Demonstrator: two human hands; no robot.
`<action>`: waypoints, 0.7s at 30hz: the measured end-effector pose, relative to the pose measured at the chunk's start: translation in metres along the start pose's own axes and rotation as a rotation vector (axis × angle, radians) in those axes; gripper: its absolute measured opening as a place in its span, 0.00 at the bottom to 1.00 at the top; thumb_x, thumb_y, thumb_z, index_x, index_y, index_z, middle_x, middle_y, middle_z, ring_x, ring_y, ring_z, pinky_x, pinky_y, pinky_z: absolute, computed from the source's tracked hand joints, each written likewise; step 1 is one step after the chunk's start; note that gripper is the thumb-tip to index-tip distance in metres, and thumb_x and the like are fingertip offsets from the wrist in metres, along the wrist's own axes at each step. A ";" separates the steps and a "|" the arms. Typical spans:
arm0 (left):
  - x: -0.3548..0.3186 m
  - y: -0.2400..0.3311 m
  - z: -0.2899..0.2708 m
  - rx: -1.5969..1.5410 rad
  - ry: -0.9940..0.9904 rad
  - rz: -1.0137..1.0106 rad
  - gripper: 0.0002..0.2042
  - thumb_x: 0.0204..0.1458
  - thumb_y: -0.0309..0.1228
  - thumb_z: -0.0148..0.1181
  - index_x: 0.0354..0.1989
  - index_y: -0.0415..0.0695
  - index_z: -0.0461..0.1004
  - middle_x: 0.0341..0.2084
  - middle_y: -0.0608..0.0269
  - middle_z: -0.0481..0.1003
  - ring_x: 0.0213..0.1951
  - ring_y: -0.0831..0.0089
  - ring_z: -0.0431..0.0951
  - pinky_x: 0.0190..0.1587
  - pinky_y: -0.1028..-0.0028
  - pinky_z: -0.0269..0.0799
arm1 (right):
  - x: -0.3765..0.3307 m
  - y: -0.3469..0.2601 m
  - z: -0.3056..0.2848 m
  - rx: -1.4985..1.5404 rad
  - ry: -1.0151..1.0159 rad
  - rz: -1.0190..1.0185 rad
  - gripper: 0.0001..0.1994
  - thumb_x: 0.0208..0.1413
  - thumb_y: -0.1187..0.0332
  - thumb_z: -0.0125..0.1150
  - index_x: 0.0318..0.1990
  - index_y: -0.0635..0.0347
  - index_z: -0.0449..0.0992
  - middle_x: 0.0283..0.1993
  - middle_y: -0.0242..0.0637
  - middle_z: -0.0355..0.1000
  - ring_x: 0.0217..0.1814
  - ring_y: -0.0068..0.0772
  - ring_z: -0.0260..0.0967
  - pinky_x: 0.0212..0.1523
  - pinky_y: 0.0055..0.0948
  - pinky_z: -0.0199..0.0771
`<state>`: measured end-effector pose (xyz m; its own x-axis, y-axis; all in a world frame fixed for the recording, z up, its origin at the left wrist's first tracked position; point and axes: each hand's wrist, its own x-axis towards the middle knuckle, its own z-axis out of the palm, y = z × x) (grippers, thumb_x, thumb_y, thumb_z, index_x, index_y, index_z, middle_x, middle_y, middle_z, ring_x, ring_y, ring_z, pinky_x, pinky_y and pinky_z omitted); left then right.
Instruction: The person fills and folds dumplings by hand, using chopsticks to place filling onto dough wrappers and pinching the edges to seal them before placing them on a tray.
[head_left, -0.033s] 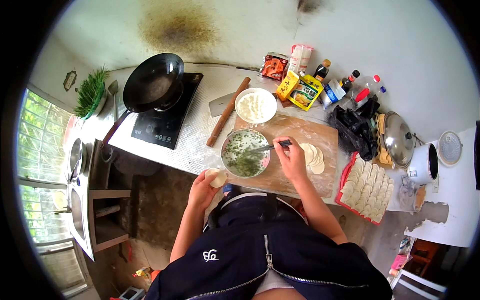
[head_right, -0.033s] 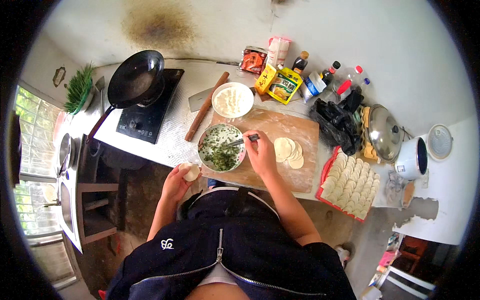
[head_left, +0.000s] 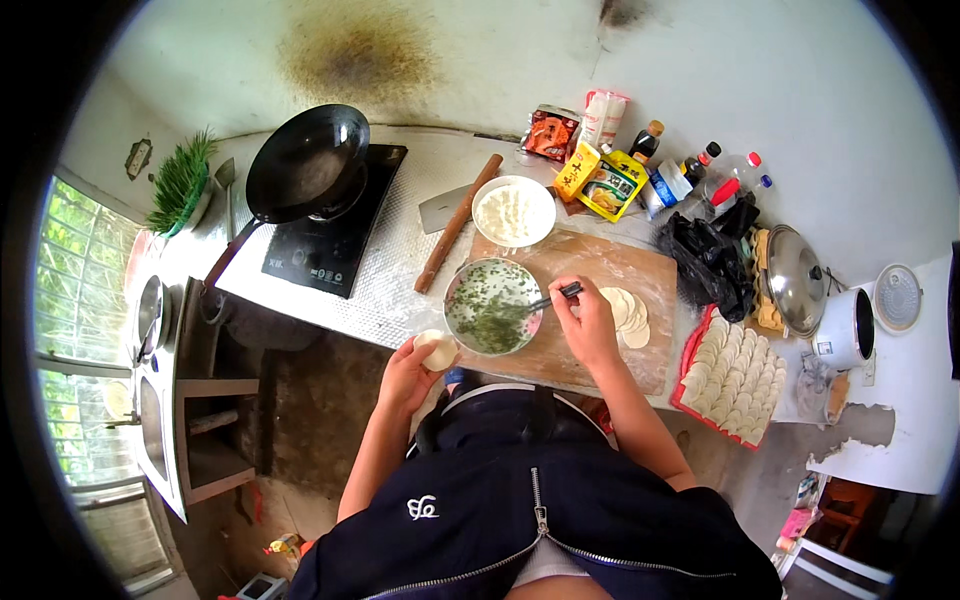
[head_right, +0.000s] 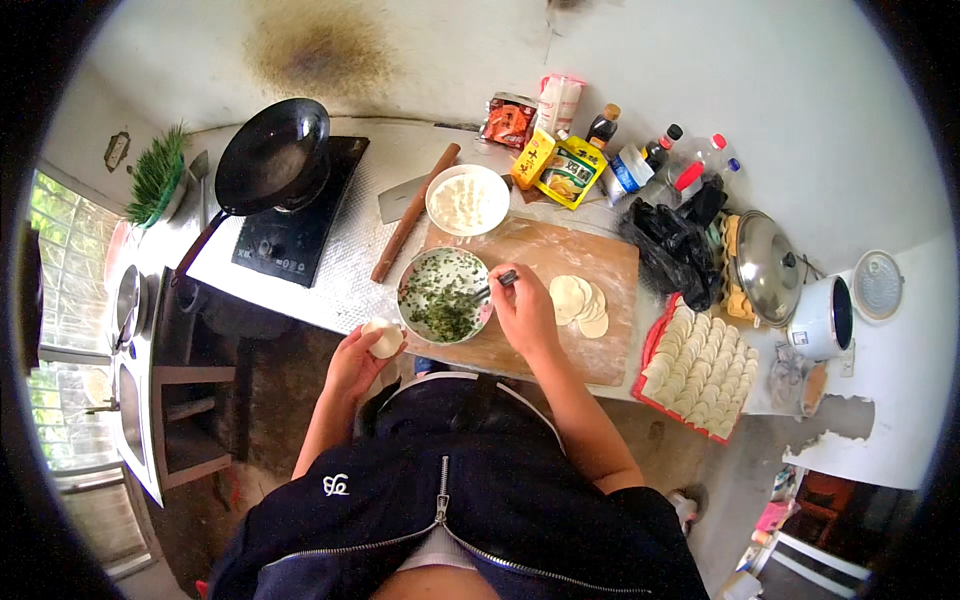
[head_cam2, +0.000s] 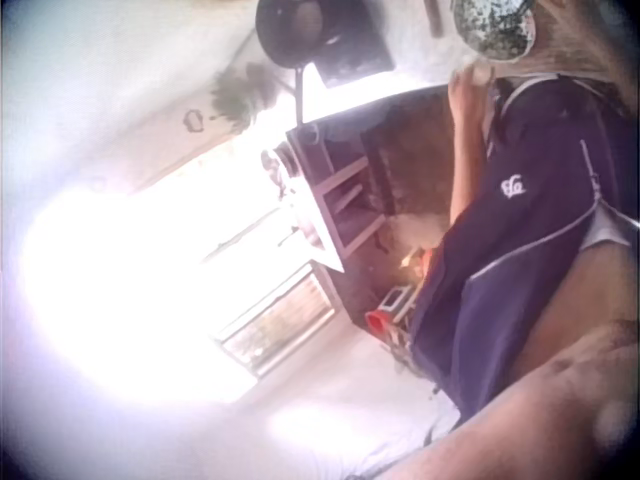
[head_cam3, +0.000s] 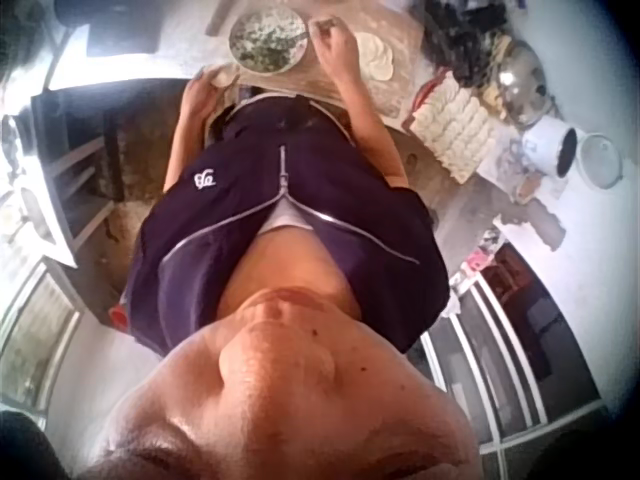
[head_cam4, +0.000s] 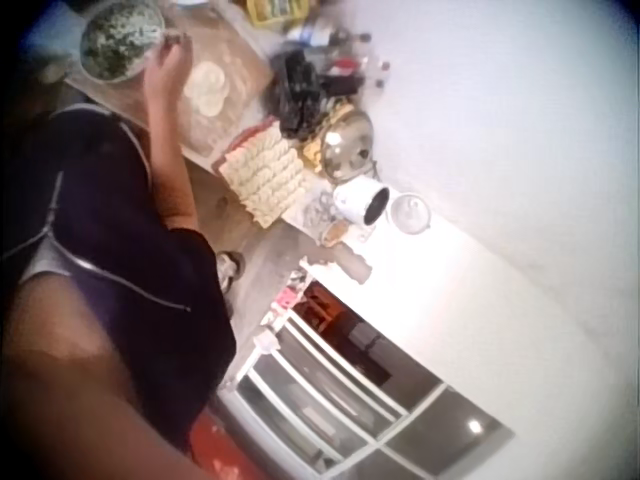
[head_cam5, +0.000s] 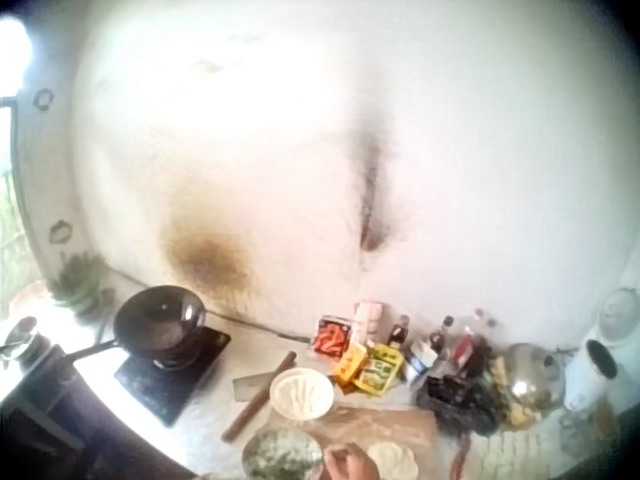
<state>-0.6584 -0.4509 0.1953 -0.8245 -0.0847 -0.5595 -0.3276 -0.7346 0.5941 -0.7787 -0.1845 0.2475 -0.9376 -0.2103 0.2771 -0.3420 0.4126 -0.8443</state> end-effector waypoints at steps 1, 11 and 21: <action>0.005 0.003 0.000 0.000 -0.010 -0.013 0.13 0.61 0.22 0.48 0.52 0.29 0.63 0.48 0.40 0.71 0.51 0.49 0.74 0.56 0.52 0.73 | -0.003 -0.002 0.005 0.031 -0.030 0.053 0.05 0.60 0.72 0.55 0.37 0.65 0.72 0.30 0.39 0.72 0.32 0.28 0.75 0.34 0.26 0.72; 0.027 0.024 -0.007 0.037 -0.026 -0.075 0.15 0.60 0.22 0.48 0.53 0.26 0.61 0.49 0.38 0.70 0.51 0.48 0.75 0.54 0.53 0.75 | -0.039 0.044 0.038 0.063 -0.093 0.242 0.06 0.55 0.72 0.62 0.40 0.61 0.78 0.29 0.39 0.77 0.31 0.26 0.77 0.34 0.24 0.74; 0.039 0.022 -0.012 0.069 -0.093 -0.145 0.16 0.60 0.24 0.48 0.54 0.27 0.62 0.49 0.39 0.70 0.51 0.49 0.75 0.54 0.54 0.75 | -0.056 0.062 0.055 0.321 -0.080 0.280 0.08 0.58 0.73 0.61 0.43 0.66 0.78 0.34 0.32 0.77 0.35 0.19 0.73 0.37 0.19 0.74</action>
<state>-0.6924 -0.4788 0.1792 -0.8041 0.0838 -0.5885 -0.4746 -0.6865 0.5508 -0.7442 -0.1962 0.1546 -0.9792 -0.2026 -0.0090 -0.0260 0.1695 -0.9852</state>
